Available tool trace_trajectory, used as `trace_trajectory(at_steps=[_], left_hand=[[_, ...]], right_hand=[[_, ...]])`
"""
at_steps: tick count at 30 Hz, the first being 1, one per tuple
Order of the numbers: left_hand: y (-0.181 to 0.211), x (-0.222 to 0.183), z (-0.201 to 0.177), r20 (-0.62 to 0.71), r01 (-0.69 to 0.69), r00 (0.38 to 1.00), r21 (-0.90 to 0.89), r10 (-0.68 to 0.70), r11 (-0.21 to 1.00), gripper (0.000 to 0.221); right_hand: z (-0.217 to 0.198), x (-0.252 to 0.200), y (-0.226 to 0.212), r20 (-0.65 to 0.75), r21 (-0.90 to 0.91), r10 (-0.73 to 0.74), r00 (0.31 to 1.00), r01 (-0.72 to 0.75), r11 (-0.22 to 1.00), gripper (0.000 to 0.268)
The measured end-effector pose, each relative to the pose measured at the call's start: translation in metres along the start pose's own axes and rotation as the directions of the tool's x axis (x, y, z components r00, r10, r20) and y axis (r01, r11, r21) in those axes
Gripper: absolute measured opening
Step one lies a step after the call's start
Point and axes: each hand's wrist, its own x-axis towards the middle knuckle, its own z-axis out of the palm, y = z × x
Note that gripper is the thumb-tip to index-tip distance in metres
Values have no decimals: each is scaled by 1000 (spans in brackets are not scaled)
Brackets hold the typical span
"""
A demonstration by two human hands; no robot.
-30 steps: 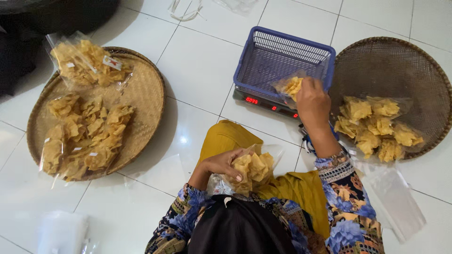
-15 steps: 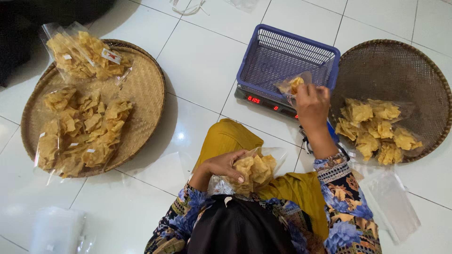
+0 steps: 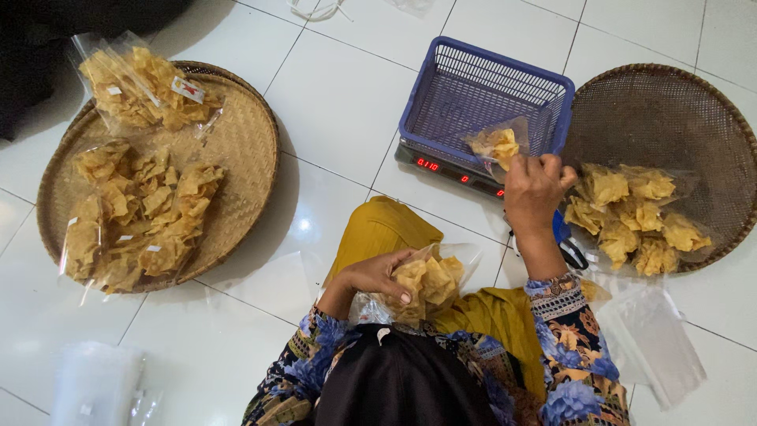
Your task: The person fills plastic bags with chips by hand, weighs each bag on a digital scale to check the weight, and uses a manual heat sealer to seal the openings of the bags.
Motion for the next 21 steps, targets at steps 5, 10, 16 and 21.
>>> trace_trajectory(at_steps=[5, 10, 16, 21], left_hand=[[1, -1, 2, 5, 14, 1000, -60, -13, 998, 99], [1, 0, 2, 9, -23, 1000, -29, 23, 999, 98], [0, -3, 3, -23, 19, 1000, 11, -19, 1000, 101], [-4, -3, 2, -17, -19, 1000, -13, 19, 1000, 103]], right_hand=[[-9, 3, -4, 18, -17, -19, 1000, 20, 1000, 8], [-7, 14, -10, 63, -150, -85, 994, 94, 984, 4], [-1, 16, -10, 87, 80, -124, 988, 117, 990, 9], [-1, 7, 0, 184, 192, -50, 982, 14, 981, 6]])
